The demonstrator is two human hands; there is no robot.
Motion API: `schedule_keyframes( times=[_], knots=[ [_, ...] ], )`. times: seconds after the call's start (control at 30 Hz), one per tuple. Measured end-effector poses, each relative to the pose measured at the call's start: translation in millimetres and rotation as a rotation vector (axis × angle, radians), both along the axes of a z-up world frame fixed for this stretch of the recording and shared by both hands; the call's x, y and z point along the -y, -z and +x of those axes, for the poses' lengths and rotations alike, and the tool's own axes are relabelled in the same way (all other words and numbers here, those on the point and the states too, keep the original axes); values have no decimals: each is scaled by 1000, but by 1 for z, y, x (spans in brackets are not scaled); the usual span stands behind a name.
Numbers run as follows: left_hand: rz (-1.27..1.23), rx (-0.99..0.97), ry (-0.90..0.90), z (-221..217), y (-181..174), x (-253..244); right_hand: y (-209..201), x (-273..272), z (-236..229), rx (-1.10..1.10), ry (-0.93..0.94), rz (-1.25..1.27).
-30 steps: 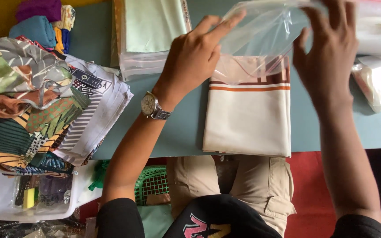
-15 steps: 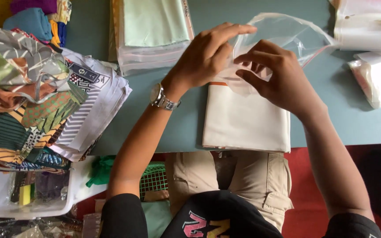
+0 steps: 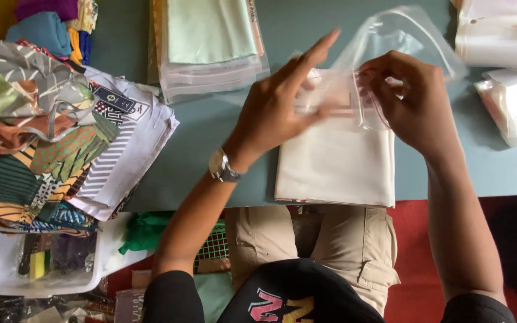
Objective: The person places a folded beige cloth with brown stripes into a clear plastic zip-lock bag. They smooth the cloth inside the bag, press out air, and seal the zipper closure. The packaged cloth is then placed on the table.
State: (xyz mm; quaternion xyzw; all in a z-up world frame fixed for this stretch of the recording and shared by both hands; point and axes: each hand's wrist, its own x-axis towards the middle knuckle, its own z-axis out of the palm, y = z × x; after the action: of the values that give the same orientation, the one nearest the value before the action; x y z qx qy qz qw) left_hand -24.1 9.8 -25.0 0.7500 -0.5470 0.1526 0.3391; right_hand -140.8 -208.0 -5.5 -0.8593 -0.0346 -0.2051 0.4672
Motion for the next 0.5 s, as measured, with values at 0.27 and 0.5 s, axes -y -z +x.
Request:
schedule_keyframes(
  times=[0.27, 0.5],
  knots=[
    [-273, 196, -31, -8, 3, 4, 0, 11, -4, 115, 13, 102],
    [-270, 222, -69, -8, 9, -1, 9, 11, -9, 191, 111, 381]
  ],
)
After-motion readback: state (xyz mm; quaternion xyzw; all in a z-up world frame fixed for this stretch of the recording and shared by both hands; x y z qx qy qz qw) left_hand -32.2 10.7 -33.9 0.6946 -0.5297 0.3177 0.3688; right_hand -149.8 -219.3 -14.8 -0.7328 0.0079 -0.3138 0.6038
